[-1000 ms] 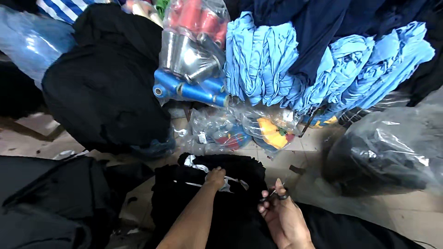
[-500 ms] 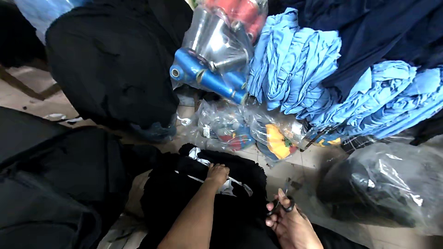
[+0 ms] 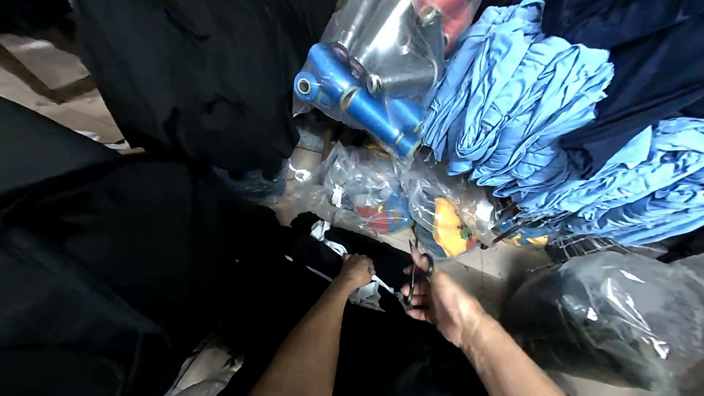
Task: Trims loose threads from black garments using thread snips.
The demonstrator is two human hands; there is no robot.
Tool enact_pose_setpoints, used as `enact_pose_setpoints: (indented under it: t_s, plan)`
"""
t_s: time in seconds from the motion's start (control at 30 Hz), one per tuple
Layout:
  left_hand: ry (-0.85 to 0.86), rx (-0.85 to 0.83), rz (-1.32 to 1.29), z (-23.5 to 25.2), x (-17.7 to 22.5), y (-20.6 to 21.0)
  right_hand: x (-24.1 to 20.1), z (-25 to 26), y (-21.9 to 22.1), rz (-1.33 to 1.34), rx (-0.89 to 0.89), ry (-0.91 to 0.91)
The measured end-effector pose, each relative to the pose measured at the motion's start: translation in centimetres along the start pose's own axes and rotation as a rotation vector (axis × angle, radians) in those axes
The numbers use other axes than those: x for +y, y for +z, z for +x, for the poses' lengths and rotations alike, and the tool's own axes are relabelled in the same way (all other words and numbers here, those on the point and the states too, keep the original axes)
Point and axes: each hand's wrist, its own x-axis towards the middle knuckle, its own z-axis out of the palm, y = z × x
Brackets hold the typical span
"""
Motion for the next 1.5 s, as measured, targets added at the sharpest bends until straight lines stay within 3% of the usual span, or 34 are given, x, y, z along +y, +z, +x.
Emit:
enact_pose_setpoints:
  t_s: [0.13,0.27,0.53,0.73,0.87,1.07,1.27,1.5]
  plan:
    - [-0.014,-0.114,0.030,-0.1,0.4,-1.2,4.5,2.4,0.4,0.071,-0.070,0.061]
    - [-0.019,-0.213,0.139,-0.2,1.3,-2.0,5.1,3.1,-0.3,0.115,-0.136,0.072]
    - [-0.047,-0.055,0.136,0.0,1.4,-0.8,5.3,3.6,-0.4,0.023,-0.208,0.190]
    - [0.007,-0.083,-0.007,0.0,0.6,-1.5,5.6,4.7,-0.7,0.107,-0.307,0.199]
    - [0.016,-0.085,-0.044,0.2,0.4,-1.6,5.5,5.0,-0.7,0.091,-0.287,0.212]
    - [-0.011,-0.164,0.173,-0.2,2.0,-2.2,5.9,5.3,-0.7,0.058,-0.233,0.200]
    - [-0.032,-0.211,0.185,0.1,2.0,-2.6,4.8,4.2,-0.6,-0.007,-0.153,0.119]
    - [-0.051,-0.218,0.258,0.0,2.4,-2.4,3.1,4.4,-1.0,-0.180,-0.222,0.137]
